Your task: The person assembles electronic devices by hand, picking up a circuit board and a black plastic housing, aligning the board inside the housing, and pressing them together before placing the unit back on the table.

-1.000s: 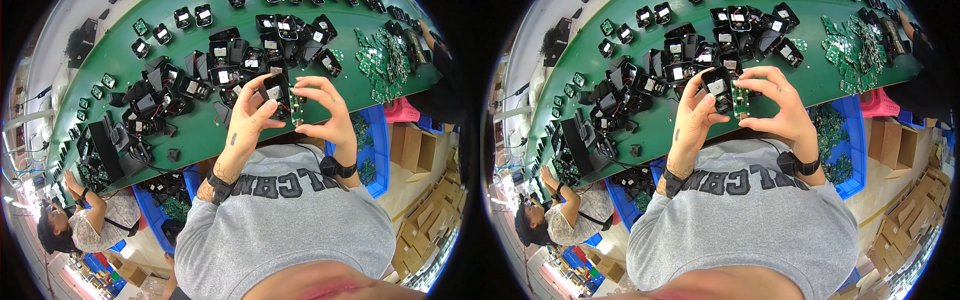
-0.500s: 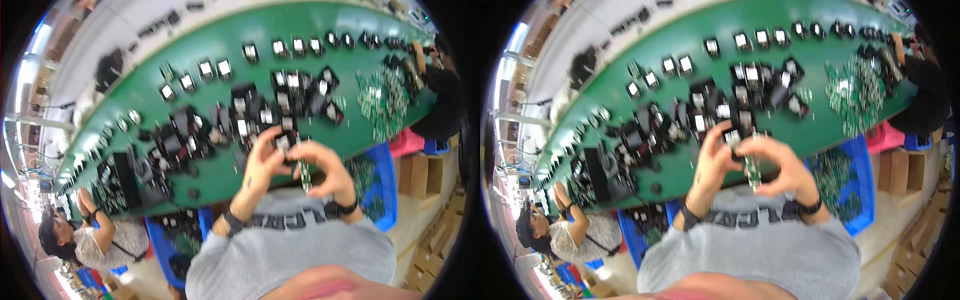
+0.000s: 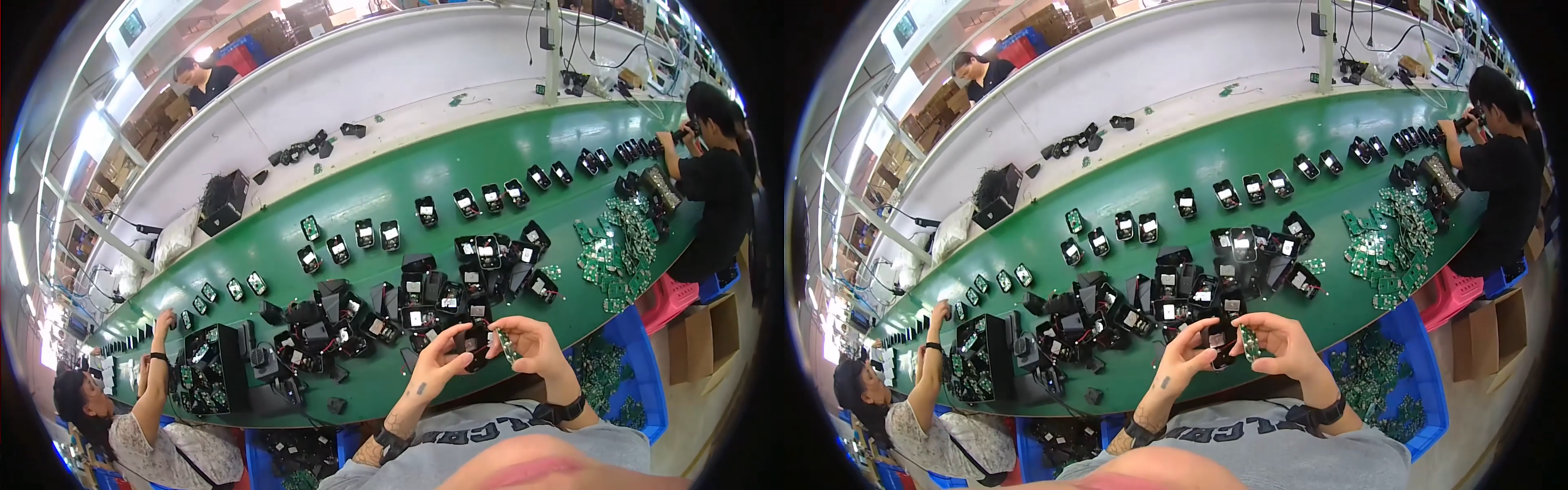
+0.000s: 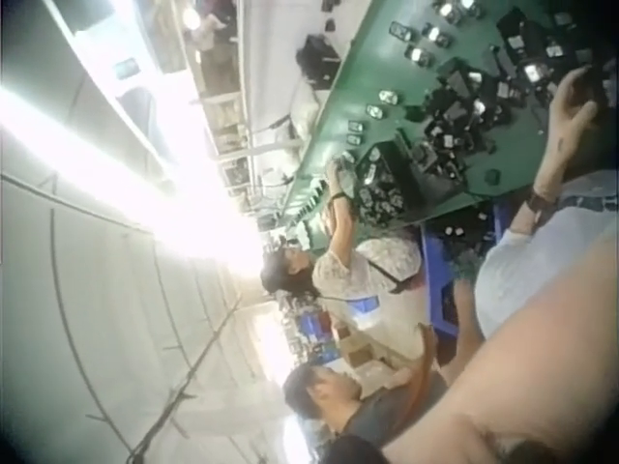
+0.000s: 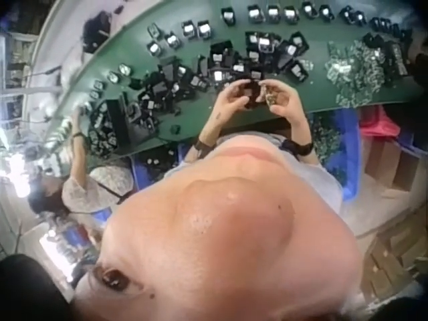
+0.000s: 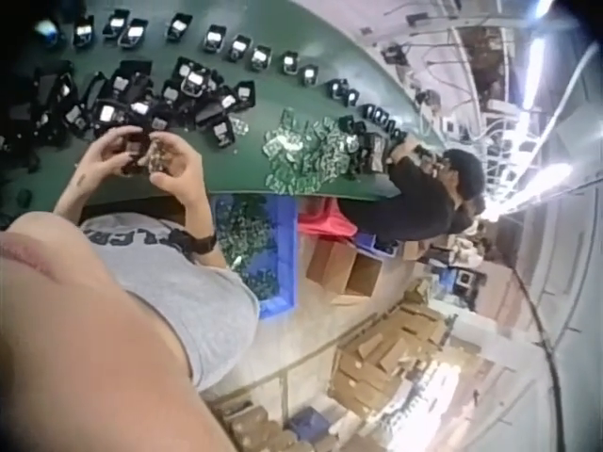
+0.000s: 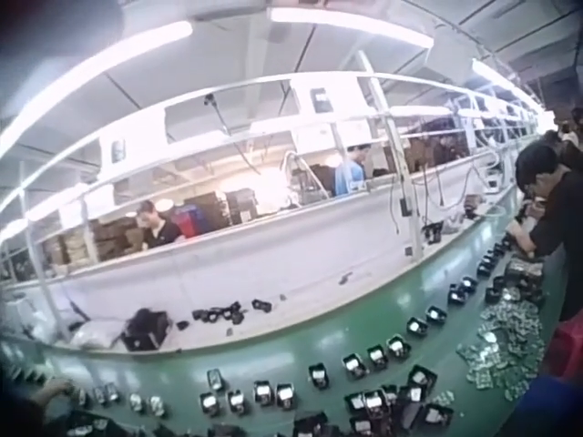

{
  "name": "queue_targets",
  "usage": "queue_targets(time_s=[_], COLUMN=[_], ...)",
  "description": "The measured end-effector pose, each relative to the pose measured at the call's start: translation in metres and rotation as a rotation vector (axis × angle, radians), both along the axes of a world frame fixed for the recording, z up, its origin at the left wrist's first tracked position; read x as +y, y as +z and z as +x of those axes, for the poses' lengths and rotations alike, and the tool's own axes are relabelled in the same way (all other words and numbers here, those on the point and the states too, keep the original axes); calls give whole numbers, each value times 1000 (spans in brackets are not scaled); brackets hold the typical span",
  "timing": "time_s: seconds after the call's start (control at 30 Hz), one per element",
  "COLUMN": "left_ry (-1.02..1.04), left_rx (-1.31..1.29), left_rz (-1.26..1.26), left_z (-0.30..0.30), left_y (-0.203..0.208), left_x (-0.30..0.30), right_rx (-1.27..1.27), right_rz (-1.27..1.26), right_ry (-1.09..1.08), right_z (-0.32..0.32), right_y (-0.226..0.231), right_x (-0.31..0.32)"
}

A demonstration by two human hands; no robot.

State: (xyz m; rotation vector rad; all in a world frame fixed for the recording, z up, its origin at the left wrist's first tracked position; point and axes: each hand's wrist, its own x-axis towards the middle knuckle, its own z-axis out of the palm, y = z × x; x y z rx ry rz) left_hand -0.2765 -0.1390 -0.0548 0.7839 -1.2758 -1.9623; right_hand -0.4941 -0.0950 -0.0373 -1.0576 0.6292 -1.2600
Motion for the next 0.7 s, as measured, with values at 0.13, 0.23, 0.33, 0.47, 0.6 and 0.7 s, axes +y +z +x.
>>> queue_targets(time_s=[0.13, 0.23, 0.33, 0.47, 0.6, 0.7], left_ry=[115, 303, 293, 229, 240, 233], left_rx=[-29, 16, 170, 200, 144, 147], left_rz=[84, 148, 78, 64, 41, 38], left_z=[0, 4, 1, -1, 1, 1], left_y=[-5, -4, 14, 27, 24, 22], left_x=[-5, -14, -15, -16, -8, -5], right_rx=[115, 391, 811, 596, 596, 704], right_rz=[-192, -516, -579, -491, -529, -572], right_ry=[-157, -505, -423, -351, -308, -285], right_z=[-4, -28, -29, -13, -8, -3], right_y=[5, 29, 55, 35, 28, 32], right_x=[-9, -26, -30, -45, -46, -48])
